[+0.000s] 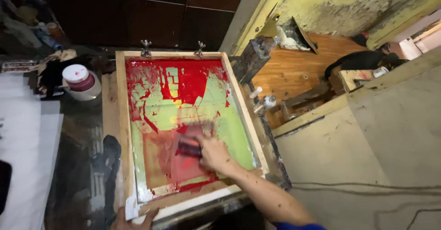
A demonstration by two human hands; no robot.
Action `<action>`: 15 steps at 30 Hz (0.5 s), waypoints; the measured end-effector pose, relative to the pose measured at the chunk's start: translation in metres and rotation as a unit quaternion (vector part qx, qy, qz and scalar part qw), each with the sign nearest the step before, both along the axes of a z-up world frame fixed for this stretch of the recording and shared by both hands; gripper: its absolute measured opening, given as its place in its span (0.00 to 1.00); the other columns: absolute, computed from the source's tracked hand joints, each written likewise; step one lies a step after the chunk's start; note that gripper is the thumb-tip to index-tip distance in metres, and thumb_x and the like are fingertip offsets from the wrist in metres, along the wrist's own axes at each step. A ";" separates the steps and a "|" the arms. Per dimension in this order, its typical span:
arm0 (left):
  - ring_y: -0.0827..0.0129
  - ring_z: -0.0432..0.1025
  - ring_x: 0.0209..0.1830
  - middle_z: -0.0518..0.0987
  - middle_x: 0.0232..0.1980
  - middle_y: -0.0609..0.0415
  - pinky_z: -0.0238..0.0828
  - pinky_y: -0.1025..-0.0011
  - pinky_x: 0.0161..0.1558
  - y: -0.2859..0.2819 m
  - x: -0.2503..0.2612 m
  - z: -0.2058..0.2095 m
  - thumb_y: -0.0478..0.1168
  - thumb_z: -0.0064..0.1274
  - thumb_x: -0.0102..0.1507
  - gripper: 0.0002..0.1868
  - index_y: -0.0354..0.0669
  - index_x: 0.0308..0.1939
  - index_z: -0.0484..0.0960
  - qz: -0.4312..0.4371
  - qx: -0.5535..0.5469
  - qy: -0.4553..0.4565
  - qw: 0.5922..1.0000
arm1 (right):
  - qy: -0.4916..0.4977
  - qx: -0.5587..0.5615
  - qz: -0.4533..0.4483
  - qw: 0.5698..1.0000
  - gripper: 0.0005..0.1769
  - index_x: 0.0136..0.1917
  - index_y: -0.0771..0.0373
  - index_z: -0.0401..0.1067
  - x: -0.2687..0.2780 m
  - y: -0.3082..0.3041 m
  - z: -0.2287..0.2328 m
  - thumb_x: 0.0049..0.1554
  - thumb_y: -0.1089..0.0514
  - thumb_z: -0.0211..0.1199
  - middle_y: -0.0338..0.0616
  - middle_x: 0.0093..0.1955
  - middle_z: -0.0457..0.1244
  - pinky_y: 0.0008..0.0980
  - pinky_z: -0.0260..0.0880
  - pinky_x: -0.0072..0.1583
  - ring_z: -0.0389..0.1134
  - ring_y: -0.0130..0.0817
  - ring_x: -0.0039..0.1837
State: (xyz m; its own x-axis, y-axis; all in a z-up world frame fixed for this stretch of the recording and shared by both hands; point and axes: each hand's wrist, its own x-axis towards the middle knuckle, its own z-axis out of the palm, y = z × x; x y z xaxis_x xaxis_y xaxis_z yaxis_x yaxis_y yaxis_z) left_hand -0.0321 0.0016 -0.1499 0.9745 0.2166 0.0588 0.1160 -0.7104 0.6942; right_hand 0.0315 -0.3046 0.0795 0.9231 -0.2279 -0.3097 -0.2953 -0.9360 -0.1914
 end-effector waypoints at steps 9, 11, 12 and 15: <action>0.37 0.80 0.32 0.82 0.26 0.41 0.75 0.43 0.36 0.013 0.009 0.019 0.85 0.63 0.39 0.57 0.48 0.57 0.89 -0.053 0.156 -0.056 0.985 | 0.027 0.097 0.059 0.993 0.40 0.79 0.50 0.67 -0.002 -0.055 0.022 0.54 0.65 0.59 0.61 0.60 0.74 0.51 0.76 0.60 0.75 0.60 0.60; 0.35 0.80 0.34 0.83 0.29 0.38 0.75 0.42 0.38 0.015 0.006 0.021 0.85 0.64 0.39 0.54 0.49 0.53 0.87 -0.053 0.144 -0.015 0.988 | 0.087 0.108 0.088 0.986 0.44 0.81 0.49 0.67 -0.017 -0.011 0.049 0.52 0.70 0.55 0.53 0.64 0.73 0.46 0.78 0.62 0.75 0.50 0.62; 0.33 0.81 0.36 0.84 0.31 0.36 0.75 0.40 0.40 0.015 0.006 0.022 0.84 0.65 0.38 0.52 0.49 0.49 0.85 -0.057 0.132 0.023 0.989 | 0.144 0.119 0.113 0.976 0.49 0.82 0.47 0.66 -0.023 0.010 0.062 0.49 0.75 0.52 0.44 0.69 0.72 0.41 0.80 0.64 0.75 0.40 0.65; 0.38 0.81 0.34 0.83 0.28 0.40 0.75 0.43 0.36 0.014 0.006 0.024 0.85 0.64 0.38 0.53 0.51 0.53 0.86 -0.061 0.160 -0.038 0.985 | -0.080 0.002 0.210 0.974 0.28 0.60 0.49 0.71 -0.068 0.028 -0.016 0.48 0.49 0.78 0.44 0.50 0.71 0.59 0.71 0.44 0.75 0.58 0.50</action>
State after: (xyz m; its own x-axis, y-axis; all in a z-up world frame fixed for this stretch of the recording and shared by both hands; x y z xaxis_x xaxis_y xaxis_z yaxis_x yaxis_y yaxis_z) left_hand -0.0260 0.0158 -0.1259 0.9821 0.0567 0.1795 -0.0279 -0.8992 0.4367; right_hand -0.0360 -0.2770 0.0638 0.9713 0.1812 -0.1541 0.1476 -0.9672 -0.2069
